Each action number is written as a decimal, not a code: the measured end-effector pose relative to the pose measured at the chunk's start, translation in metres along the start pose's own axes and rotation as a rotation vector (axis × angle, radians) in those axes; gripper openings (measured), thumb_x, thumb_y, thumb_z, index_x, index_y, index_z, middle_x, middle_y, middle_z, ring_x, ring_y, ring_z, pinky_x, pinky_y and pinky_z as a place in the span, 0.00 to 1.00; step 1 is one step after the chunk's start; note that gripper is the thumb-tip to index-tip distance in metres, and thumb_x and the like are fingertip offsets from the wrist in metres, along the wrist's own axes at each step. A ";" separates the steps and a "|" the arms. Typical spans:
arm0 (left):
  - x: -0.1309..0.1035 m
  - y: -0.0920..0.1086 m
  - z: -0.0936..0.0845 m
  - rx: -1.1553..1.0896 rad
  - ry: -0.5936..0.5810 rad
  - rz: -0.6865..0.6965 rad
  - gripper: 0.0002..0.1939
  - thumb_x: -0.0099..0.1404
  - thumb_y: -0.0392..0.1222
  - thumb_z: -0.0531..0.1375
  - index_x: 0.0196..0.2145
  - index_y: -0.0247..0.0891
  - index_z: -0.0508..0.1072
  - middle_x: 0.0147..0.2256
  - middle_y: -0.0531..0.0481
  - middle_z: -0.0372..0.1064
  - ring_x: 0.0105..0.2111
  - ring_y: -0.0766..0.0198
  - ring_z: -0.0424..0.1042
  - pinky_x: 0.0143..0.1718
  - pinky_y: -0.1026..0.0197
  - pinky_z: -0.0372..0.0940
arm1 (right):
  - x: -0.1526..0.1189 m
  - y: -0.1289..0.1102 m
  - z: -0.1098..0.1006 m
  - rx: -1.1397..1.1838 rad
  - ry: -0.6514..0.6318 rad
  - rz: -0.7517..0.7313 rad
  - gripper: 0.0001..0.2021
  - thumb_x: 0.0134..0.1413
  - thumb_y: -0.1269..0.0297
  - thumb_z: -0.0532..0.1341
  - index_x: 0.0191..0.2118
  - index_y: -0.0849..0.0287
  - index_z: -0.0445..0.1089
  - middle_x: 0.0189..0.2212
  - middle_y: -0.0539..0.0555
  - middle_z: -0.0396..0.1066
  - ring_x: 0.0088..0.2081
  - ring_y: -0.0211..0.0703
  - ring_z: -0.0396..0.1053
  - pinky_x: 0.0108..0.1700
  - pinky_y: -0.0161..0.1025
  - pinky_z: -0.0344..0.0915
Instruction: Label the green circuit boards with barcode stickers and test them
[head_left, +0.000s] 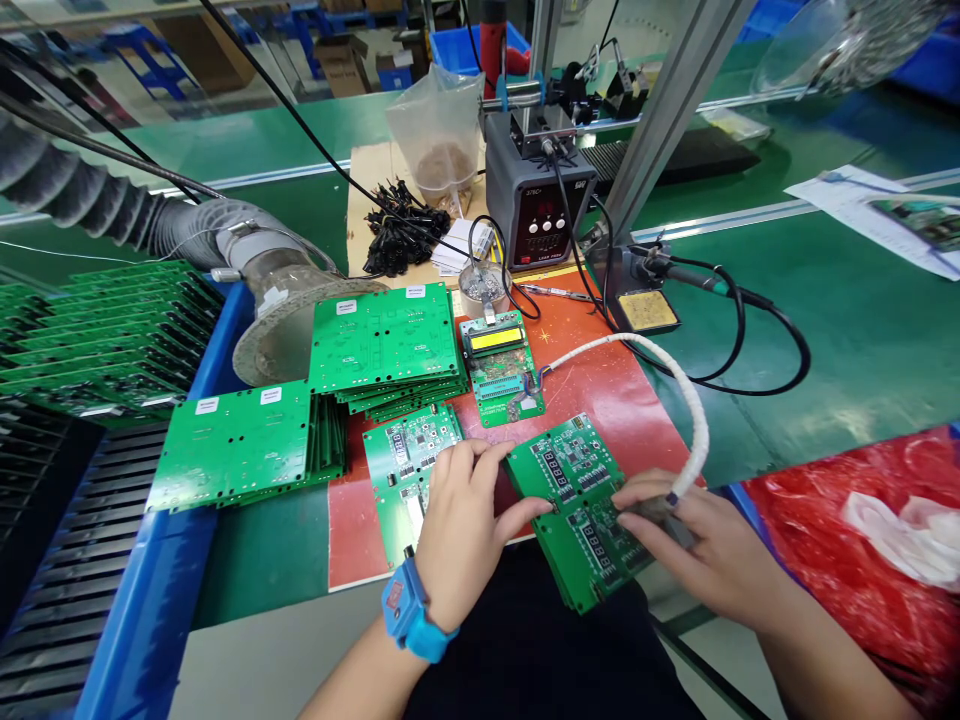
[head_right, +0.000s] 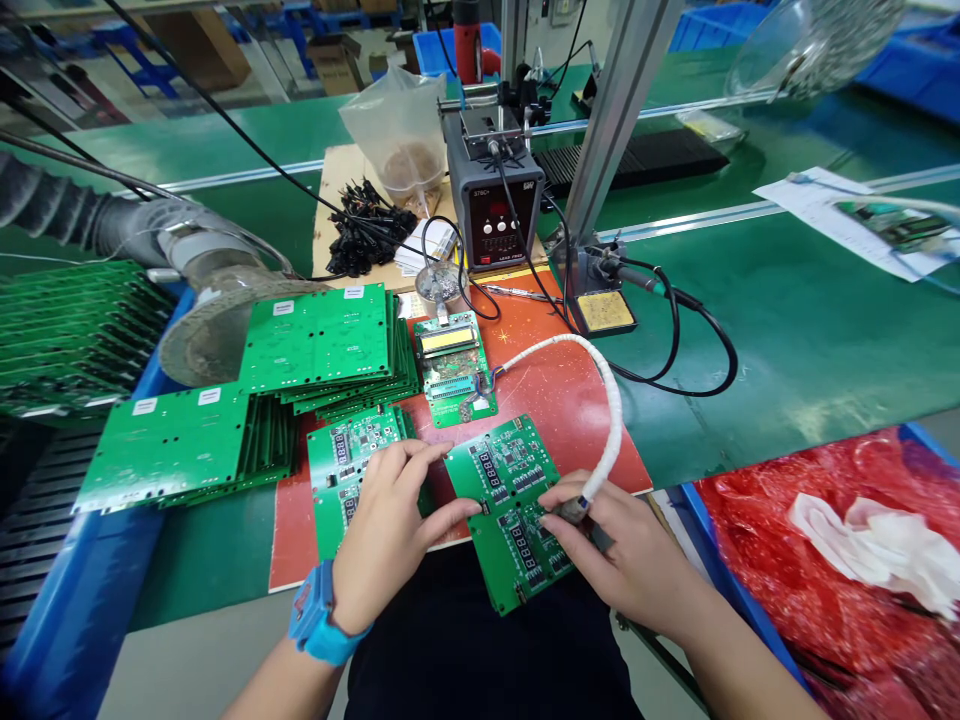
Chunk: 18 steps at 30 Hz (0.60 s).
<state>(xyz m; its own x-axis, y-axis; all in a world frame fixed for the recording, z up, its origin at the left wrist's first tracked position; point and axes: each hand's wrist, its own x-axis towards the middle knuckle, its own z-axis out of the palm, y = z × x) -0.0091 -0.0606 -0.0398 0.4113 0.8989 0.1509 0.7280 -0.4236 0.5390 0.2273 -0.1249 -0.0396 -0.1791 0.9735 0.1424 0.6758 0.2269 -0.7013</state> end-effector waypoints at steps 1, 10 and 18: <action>0.000 0.000 0.000 0.000 0.003 0.001 0.27 0.55 0.53 0.64 0.49 0.39 0.66 0.41 0.45 0.64 0.41 0.54 0.64 0.42 0.50 0.64 | 0.001 0.000 0.001 0.008 0.016 -0.006 0.05 0.55 0.68 0.58 0.38 0.54 0.68 0.33 0.52 0.73 0.35 0.41 0.73 0.38 0.36 0.70; 0.000 -0.001 0.000 -0.006 -0.007 -0.001 0.27 0.55 0.53 0.63 0.49 0.39 0.66 0.40 0.45 0.64 0.41 0.54 0.63 0.41 0.50 0.64 | 0.000 -0.002 -0.001 0.027 -0.004 0.004 0.06 0.56 0.68 0.58 0.40 0.54 0.67 0.35 0.53 0.73 0.37 0.41 0.73 0.40 0.36 0.70; 0.001 -0.002 0.001 0.001 -0.029 -0.009 0.27 0.56 0.54 0.63 0.49 0.38 0.65 0.41 0.45 0.63 0.41 0.54 0.63 0.42 0.50 0.63 | -0.002 -0.002 -0.003 0.042 -0.028 0.010 0.07 0.57 0.68 0.58 0.41 0.53 0.67 0.36 0.51 0.72 0.38 0.38 0.72 0.42 0.33 0.69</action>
<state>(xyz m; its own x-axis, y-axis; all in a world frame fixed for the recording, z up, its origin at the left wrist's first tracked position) -0.0095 -0.0593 -0.0414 0.4200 0.8993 0.1222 0.7323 -0.4154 0.5396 0.2286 -0.1269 -0.0365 -0.1927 0.9744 0.1158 0.6469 0.2149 -0.7317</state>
